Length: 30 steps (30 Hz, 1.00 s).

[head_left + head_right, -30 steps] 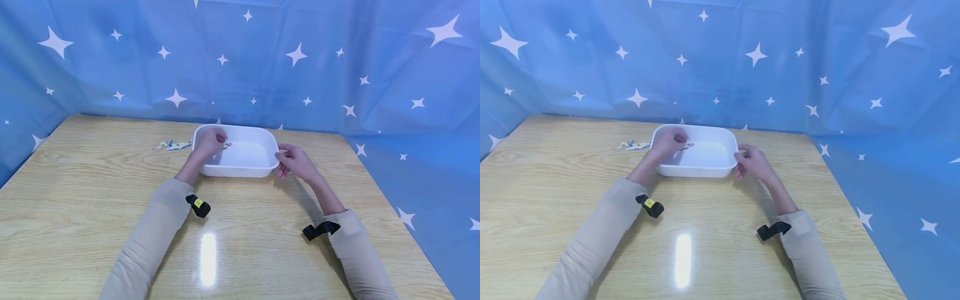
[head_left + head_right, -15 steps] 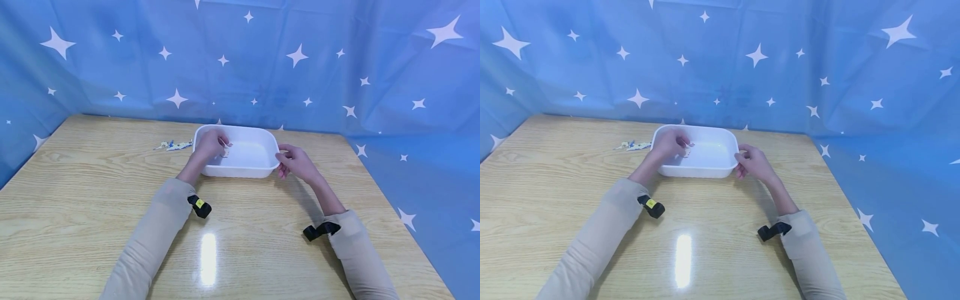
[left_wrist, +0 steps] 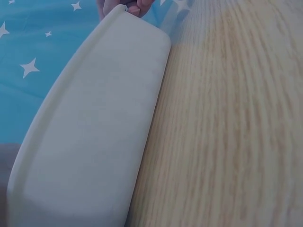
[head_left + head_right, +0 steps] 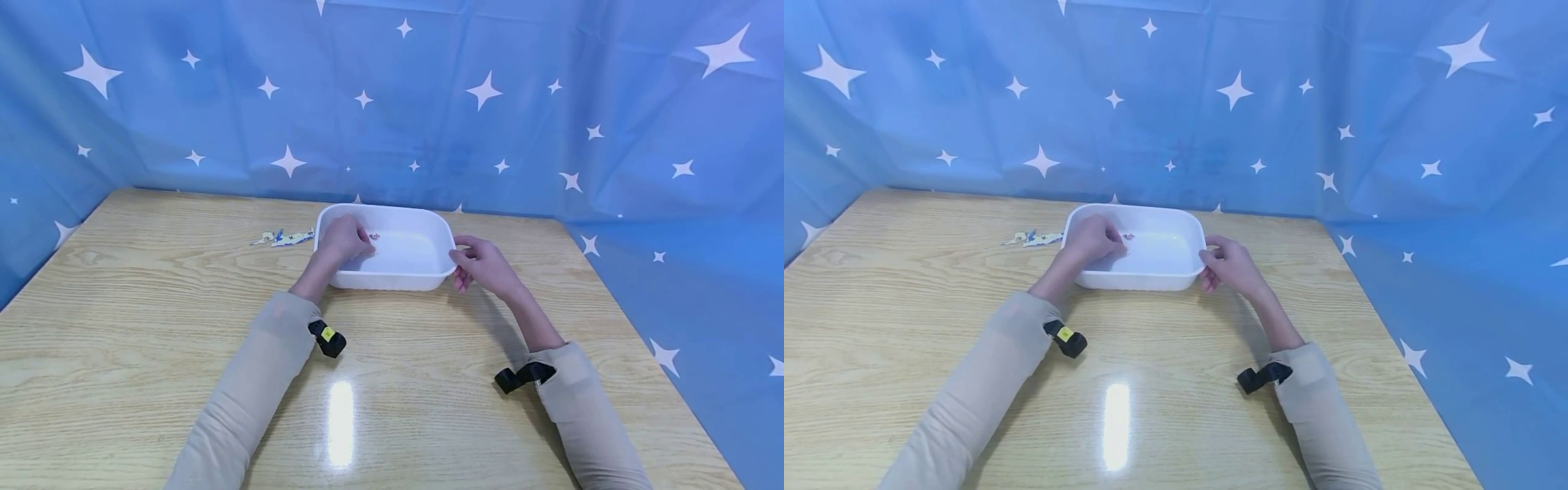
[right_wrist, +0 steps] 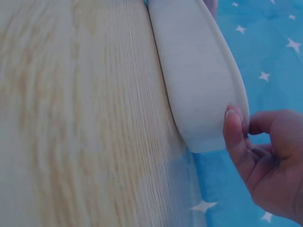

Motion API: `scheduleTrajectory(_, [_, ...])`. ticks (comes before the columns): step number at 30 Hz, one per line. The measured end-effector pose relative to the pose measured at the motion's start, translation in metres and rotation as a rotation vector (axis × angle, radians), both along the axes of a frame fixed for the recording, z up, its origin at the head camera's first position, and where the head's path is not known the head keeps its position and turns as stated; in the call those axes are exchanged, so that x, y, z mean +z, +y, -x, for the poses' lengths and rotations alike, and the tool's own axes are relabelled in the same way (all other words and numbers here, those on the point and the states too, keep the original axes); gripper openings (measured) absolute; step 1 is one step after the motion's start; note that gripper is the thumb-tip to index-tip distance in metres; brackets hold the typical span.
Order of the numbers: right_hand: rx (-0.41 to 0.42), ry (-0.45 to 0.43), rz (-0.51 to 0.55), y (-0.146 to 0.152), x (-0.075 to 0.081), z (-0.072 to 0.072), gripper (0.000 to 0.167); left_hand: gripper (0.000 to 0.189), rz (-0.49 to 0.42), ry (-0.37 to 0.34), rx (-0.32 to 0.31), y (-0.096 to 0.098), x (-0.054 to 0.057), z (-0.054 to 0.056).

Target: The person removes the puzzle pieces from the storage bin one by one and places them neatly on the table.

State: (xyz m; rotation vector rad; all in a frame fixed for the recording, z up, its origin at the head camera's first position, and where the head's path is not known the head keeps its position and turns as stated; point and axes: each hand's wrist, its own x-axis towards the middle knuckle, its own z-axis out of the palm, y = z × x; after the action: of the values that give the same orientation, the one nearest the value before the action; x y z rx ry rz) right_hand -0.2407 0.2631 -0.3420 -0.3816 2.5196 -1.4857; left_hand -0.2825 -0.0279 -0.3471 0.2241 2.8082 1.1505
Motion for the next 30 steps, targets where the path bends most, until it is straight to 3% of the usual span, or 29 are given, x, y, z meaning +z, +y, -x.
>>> scheduleTrajectory(7, [0.004, 0.010, -0.004, -0.0009, -0.0003, 0.0001, 0.047, 0.015, -0.035, 0.028, -0.014, 0.0002, -0.0017, 0.0002])
scheduleTrajectory(19, [0.002, 0.013, -0.014, -0.0010, 0.0000, -0.0009, 0.047, 0.011, -0.232, 0.114, -0.037, 0.0005, 0.0011, 0.0003])
scheduleTrajectory(26, [0.010, 0.014, -0.011, -0.0019, -0.0009, 0.0000, 0.047, 0.011, -0.386, 0.288, -0.015, -0.0033, 0.0041, -0.0057])
scheduleTrajectory(30, [0.003, 0.014, -0.012, -0.0031, 0.0006, -0.0008, 0.046, 0.011, -0.416, 0.326, -0.005, -0.0055, 0.0070, -0.0067])
